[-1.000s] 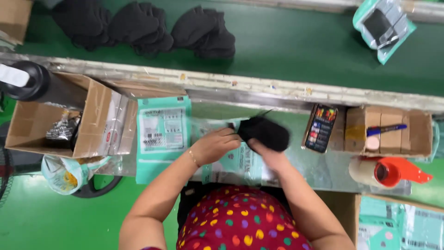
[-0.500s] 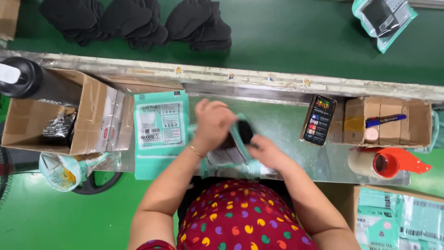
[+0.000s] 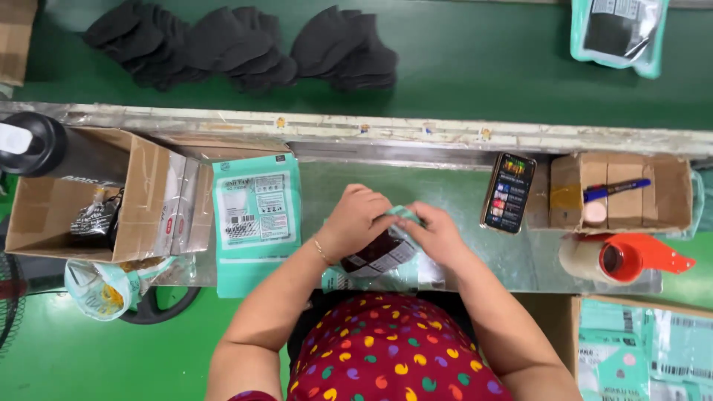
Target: Packing stacks of black face masks into plastic bags on a manufacturing assembly line.
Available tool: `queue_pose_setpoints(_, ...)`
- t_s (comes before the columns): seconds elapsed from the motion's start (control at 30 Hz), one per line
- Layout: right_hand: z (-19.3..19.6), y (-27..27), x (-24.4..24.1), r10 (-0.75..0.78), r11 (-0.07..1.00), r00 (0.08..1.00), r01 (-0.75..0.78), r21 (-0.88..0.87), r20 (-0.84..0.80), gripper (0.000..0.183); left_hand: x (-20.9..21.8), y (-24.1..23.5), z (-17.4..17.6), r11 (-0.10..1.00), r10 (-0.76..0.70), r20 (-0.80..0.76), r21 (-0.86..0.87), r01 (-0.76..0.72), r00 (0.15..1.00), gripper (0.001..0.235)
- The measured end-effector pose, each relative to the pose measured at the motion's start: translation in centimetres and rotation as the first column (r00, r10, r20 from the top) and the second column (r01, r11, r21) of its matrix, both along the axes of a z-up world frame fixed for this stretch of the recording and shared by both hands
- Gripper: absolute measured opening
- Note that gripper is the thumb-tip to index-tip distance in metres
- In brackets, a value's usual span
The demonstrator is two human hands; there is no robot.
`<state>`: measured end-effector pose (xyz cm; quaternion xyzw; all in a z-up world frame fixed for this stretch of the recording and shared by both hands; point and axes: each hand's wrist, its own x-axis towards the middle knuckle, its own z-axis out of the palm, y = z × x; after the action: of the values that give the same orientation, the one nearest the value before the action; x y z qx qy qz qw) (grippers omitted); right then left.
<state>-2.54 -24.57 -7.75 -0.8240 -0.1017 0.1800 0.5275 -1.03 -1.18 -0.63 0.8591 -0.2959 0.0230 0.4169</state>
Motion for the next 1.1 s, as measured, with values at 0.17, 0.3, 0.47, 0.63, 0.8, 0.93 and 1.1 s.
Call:
queue_pose_setpoints(0.17, 1.1, 1.0, 0.1, -0.056, 0.992, 0.998, 0.054, 0.116, 0.016, 0.014, -0.6, -0.4, 0.2, 0.994, 0.113, 0.158, -0.023, -0.111, 0.981, 0.013)
queue_pose_setpoints(0.3, 0.3, -0.7, 0.5, 0.079, 0.973, 0.961, -0.017, -0.231, 0.264, 0.013, 0.0, 0.1, 0.1, 0.986, 0.166, 0.15, -0.045, -0.161, 0.975, 0.015)
queue_pose_setpoints(0.47, 0.2, -3.5, 0.8, 0.025, 0.993, 0.973, 0.003, -0.119, 0.229, 0.012, 1.7, -0.6, -0.3, 0.988, 0.139, 0.065, -0.082, -0.134, 0.988, 0.015)
queue_pose_setpoints(0.63, -0.5, -9.6, 1.6, -0.312, 0.933, 0.906, 0.349, -0.086, 0.285, 0.017, 8.0, -2.4, -1.5, 0.967, 0.176, -0.037, -0.181, -0.18, 0.984, 0.029)
queue_pose_setpoints(0.8, 1.0, -9.9, 1.0, -0.571, 0.651, 0.808, 0.553, 0.52, -0.144, 0.035, 18.5, -8.0, -3.9, 0.9, 0.434, 0.282, -0.18, -0.398, 0.855, 0.064)
queue_pose_setpoints(0.93, -2.2, -9.2, -0.6, -0.431, 0.833, 0.896, 0.441, 0.335, -0.107, 0.04, 23.1, -11.1, -5.6, 0.843, 0.466, 0.398, 0.071, -0.533, 0.79, 0.095)
queue_pose_setpoints(1.1, 3.8, -7.4, -0.7, -0.239, 0.926, 0.739, 0.369, -0.081, 0.63, 0.053, 24.5, -9.1, -7.8, 0.866, 0.196, 0.248, 0.41, -0.286, 0.949, 0.03)
